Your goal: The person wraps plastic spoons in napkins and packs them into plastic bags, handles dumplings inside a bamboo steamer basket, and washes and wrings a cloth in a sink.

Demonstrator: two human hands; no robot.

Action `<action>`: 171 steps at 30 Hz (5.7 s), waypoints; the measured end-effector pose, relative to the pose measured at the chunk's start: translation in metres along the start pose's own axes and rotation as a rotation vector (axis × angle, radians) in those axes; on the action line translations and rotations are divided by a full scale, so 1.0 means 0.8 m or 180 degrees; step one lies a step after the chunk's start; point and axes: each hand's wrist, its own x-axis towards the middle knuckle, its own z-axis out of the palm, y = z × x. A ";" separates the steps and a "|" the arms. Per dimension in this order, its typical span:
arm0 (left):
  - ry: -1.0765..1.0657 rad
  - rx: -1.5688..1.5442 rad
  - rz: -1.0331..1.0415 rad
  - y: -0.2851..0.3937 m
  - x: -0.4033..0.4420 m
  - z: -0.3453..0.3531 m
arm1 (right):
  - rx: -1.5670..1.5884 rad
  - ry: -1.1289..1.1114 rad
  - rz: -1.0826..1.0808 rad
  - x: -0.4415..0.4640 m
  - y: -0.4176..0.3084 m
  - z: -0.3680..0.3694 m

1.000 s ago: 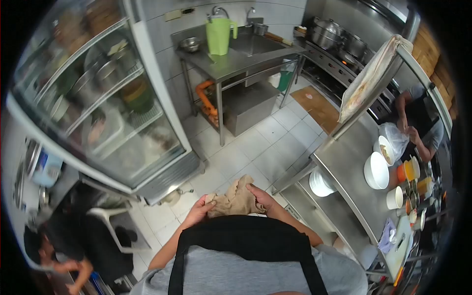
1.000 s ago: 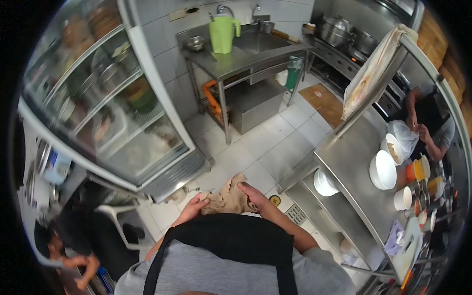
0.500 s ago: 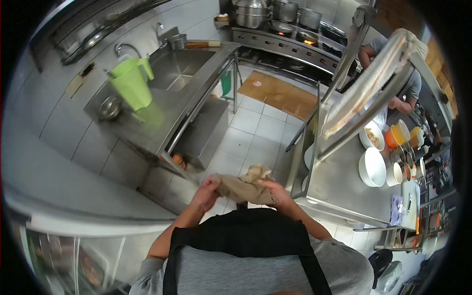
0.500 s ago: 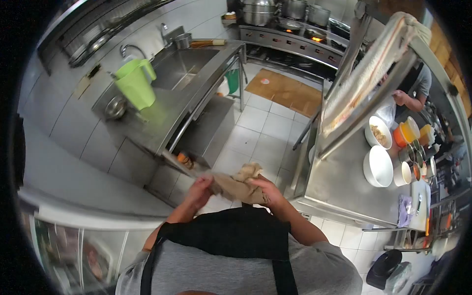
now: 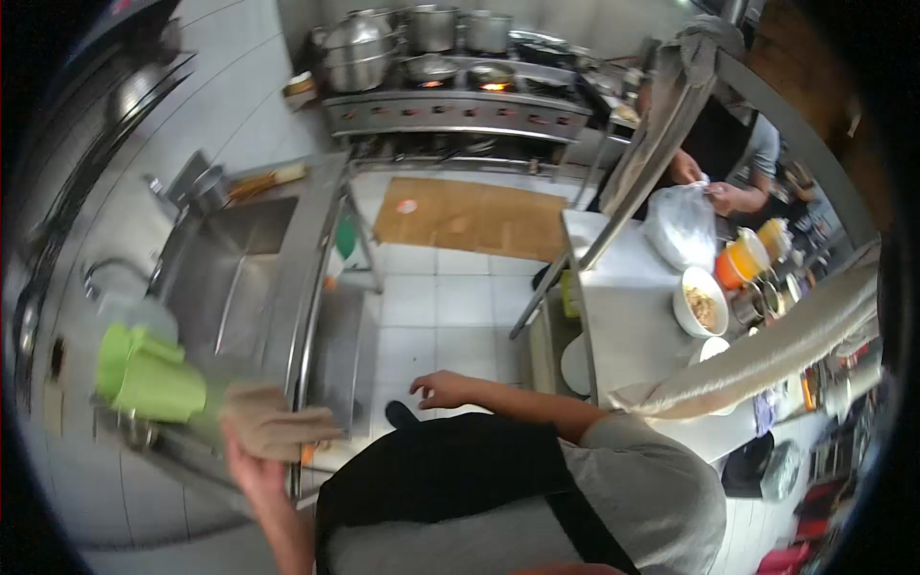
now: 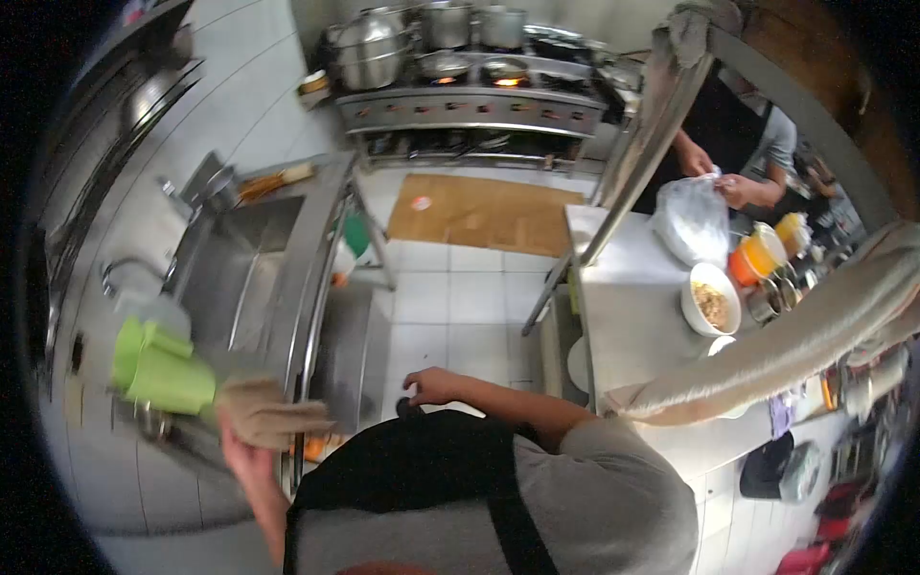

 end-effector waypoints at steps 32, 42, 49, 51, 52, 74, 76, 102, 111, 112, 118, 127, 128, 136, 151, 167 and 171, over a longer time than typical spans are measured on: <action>0.1336 0.1958 0.0642 0.075 0.568 0.000 | -0.1354 0.0998 -0.3377 0.846 -0.341 -0.429; 0.2196 0.4053 0.0858 0.112 0.669 0.052 | -0.3513 0.0258 -0.2654 0.972 -0.393 -0.424; 0.2324 0.5385 0.0594 0.153 0.734 0.074 | -0.2071 -0.0566 -0.2864 0.977 -0.347 -0.395; 0.2389 0.5574 0.1273 0.162 0.734 0.074 | -0.0308 -0.0666 -0.2507 0.975 -0.300 -0.344; 0.2416 0.5665 0.1631 0.166 0.729 0.073 | 0.0696 -0.0835 -0.2093 0.978 -0.278 -0.311; 0.2155 -0.0908 0.1170 0.060 0.693 0.020 | 0.0427 -0.0345 -0.1627 0.875 -0.334 -0.295; 0.2245 -0.0917 0.1111 0.062 0.703 0.017 | 0.0895 -0.0199 -0.1510 0.802 -0.336 -0.273; 0.1275 0.2886 0.2166 0.046 0.709 -0.035 | -0.0245 -0.1767 -0.2962 0.847 -0.371 -0.328; 0.1667 0.5197 0.1066 0.127 0.765 0.036 | 0.3412 -0.0716 0.0087 0.994 -0.260 -0.359; 0.1431 0.5297 0.1087 0.136 0.762 0.046 | 0.3883 -0.0726 0.0575 1.012 -0.260 -0.349; 0.1897 0.5604 0.0102 0.162 0.736 0.052 | 0.4761 0.0225 -0.0391 1.012 -0.326 -0.316; 0.1587 0.2719 0.1011 0.110 0.719 0.040 | 0.2539 -0.0853 -0.0409 0.919 -0.326 -0.339; 0.1561 0.2980 0.0976 0.105 0.722 0.034 | 0.3247 -0.1108 0.0600 0.885 -0.316 -0.340; 0.1541 0.0037 0.1240 0.015 0.699 0.027 | 0.4573 -0.2223 -0.0198 0.836 -0.209 -0.255; 0.1688 0.1898 0.2708 -0.013 0.722 0.123 | 0.5645 -0.0200 -0.0199 0.776 -0.233 -0.299; 0.0521 0.1276 0.0024 0.138 0.732 0.108 | 0.0567 -0.0100 -0.5031 0.746 -0.313 -0.366; 0.0187 0.2045 -0.0574 0.138 0.722 0.082 | 0.0175 -0.1656 -0.4291 0.737 -0.292 -0.355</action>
